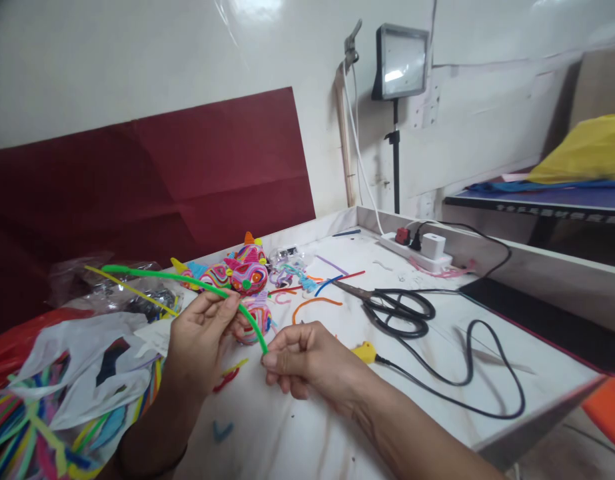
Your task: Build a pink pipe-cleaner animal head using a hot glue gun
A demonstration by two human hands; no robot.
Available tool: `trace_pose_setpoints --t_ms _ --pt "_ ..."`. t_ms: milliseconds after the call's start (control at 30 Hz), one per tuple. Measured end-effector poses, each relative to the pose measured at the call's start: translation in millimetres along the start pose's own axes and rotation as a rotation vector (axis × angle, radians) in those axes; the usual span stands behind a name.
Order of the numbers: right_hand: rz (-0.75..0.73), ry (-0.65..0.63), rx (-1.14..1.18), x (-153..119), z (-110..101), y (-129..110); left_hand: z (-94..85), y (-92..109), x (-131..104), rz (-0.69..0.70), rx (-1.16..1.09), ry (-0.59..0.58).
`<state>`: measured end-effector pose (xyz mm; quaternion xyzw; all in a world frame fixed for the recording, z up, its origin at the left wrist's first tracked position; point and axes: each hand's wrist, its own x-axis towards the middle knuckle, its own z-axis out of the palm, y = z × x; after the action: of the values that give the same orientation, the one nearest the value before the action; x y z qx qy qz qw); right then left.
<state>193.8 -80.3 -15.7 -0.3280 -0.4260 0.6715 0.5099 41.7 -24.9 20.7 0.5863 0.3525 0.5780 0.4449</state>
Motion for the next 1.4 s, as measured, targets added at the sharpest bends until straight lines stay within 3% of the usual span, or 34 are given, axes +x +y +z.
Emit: trace_pose_setpoints --t_ms 333,500,633,767,833,967,1067,1200,1400 --pt "-0.147 0.271 0.366 11.1 20.8 6.4 3.6 -2.7 -5.4 0.225 -0.107 0.188" --pt "-0.256 0.318 0.436 15.2 19.8 -1.8 -1.0 -10.0 -4.4 0.276 -0.089 0.127" --pt "-0.312 0.25 0.219 7.8 8.3 -17.6 -6.1 -8.5 -2.2 0.294 -0.107 -0.053" --pt "-0.32 0.169 -0.138 -5.9 -8.9 -40.1 -6.1 3.3 -5.5 0.331 -0.202 -0.241" --pt "-0.305 0.107 -0.335 -13.6 -16.6 -52.4 -5.4 8.7 -7.4 0.191 -0.298 -0.363" --pt "-0.377 -0.007 -0.767 -28.0 -24.8 -74.7 -6.2 13.0 -10.0 -0.224 -0.375 -0.627" --pt "-0.456 -0.023 -1.096 -35.8 -22.3 -85.2 -5.8 14.5 -14.5 -0.325 -0.339 -0.745" --pt "-0.511 -0.036 -1.357 -40.3 -9.1 -87.0 0.7 19.1 -25.4 -0.331 -0.216 -0.684" --pt "-0.485 -0.045 -1.367 -37.3 2.6 -78.6 6.7 21.8 -31.9 -0.237 0.04 -0.509"
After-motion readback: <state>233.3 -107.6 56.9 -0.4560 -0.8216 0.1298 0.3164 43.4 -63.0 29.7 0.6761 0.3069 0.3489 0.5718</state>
